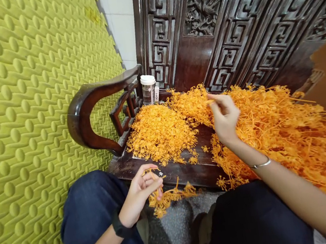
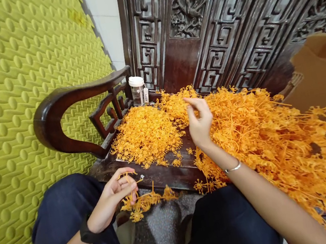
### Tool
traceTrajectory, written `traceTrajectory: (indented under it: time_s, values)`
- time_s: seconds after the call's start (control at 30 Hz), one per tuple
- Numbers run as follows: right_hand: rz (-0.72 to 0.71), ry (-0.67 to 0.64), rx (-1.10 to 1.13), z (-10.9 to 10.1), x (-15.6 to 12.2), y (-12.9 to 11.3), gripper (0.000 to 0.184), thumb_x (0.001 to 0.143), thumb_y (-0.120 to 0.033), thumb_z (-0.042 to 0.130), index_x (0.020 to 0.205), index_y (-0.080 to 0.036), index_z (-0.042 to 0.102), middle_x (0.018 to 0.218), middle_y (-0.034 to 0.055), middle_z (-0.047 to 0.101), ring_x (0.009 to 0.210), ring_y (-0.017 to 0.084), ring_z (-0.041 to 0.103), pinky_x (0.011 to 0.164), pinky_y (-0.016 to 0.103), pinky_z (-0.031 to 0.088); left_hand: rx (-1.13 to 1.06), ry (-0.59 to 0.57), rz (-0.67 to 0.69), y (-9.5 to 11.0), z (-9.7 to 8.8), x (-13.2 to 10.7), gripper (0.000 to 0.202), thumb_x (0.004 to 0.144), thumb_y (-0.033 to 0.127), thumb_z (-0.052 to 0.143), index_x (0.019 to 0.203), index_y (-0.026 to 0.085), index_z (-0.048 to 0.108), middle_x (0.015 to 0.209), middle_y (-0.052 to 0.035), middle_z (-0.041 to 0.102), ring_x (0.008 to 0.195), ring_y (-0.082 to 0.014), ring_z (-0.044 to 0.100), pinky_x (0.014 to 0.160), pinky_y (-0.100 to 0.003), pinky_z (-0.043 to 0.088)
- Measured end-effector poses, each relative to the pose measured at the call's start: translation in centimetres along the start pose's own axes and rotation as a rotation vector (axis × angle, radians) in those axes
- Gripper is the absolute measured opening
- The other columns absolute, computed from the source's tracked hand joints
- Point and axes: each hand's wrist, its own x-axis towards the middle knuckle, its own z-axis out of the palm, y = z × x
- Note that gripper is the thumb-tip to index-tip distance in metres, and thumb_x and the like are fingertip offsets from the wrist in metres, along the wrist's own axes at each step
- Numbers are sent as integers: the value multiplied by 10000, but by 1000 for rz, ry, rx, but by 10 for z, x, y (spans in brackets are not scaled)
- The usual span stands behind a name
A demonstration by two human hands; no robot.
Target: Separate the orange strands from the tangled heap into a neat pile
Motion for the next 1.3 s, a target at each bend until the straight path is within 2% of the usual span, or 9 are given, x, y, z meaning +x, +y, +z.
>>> traceTrajectory:
  time_s: [0.17, 0.23, 0.47, 0.7, 0.8, 0.93, 1.07, 1.17, 1.3]
  values:
    - [336, -649, 68, 29, -18, 16, 639, 729, -143, 574, 1322, -203, 344, 1358, 133, 357, 1146, 215, 475, 953, 369, 421, 32, -72, 58, 9, 3, 6, 352, 749, 218, 628, 1038, 190, 430, 693, 20, 573, 551, -111, 563, 553, -262, 467]
    - [405, -758, 66, 33, -25, 18, 610, 727, -156, 578, 1298, -182, 366, 1358, 138, 361, 1158, 223, 467, 968, 385, 404, 38, -106, 83, 19, 4, 13, 343, 757, 204, 610, 1048, 188, 431, 721, 8, 592, 567, -118, 579, 579, -276, 475]
    - [432, -696, 153, 18, -23, 1, 128, 763, -215, 556, 857, -141, 602, 946, 93, 619, 863, 162, 594, 836, 341, 456, 90, -225, 202, 54, 3, 54, 354, 743, 154, 592, 1055, 198, 431, 788, -15, 636, 620, -141, 618, 625, -300, 484]
    - [405, -775, 323, 6, -23, -32, 232, 828, -367, 495, 735, -173, 581, 789, 46, 624, 769, 128, 584, 765, 287, 448, 59, -289, 80, 52, 7, 95, 444, 699, 127, 608, 1101, 197, 433, 851, -22, 647, 672, -149, 647, 619, -269, 489]
    - [256, -763, 188, 6, -31, -39, 238, 761, -408, 586, 722, -178, 542, 737, 15, 590, 707, 110, 539, 693, 252, 427, -35, -272, 31, 44, 10, 95, 470, 686, 116, 637, 1106, 190, 439, 928, -34, 645, 770, -145, 651, 707, -265, 493]
    - [194, -937, 2, 10, -48, -40, 321, 672, -447, 665, 663, -168, 507, 622, -11, 539, 569, 85, 470, 550, 224, 368, -54, -275, 35, 33, 10, 84, 398, 672, 97, 675, 976, 188, 435, 892, -14, 632, 773, -117, 637, 689, -222, 487]
    - [114, -1041, -52, 13, -62, -36, 261, 732, -403, 626, 723, -157, 541, 645, -10, 552, 577, 80, 477, 554, 218, 352, -17, -295, 57, 23, 8, 77, 396, 667, 120, 697, 863, 199, 362, 877, -1, 616, 721, -111, 634, 652, -236, 502]
    - [139, -1087, 48, 11, -64, -38, 177, 778, -327, 584, 750, -157, 541, 704, 1, 583, 613, 84, 504, 574, 218, 372, 10, -274, 73, 20, 5, 78, 437, 666, 166, 707, 800, 209, 294, 831, 9, 629, 605, -106, 625, 580, -251, 509]
    - [332, -1098, 252, 8, -55, -43, 127, 762, -255, 588, 751, -168, 496, 682, -8, 579, 614, 89, 530, 588, 228, 407, 69, -284, 64, 21, 3, 78, 452, 665, 217, 709, 743, 214, 263, 666, 36, 621, 443, -82, 563, 447, -199, 444]
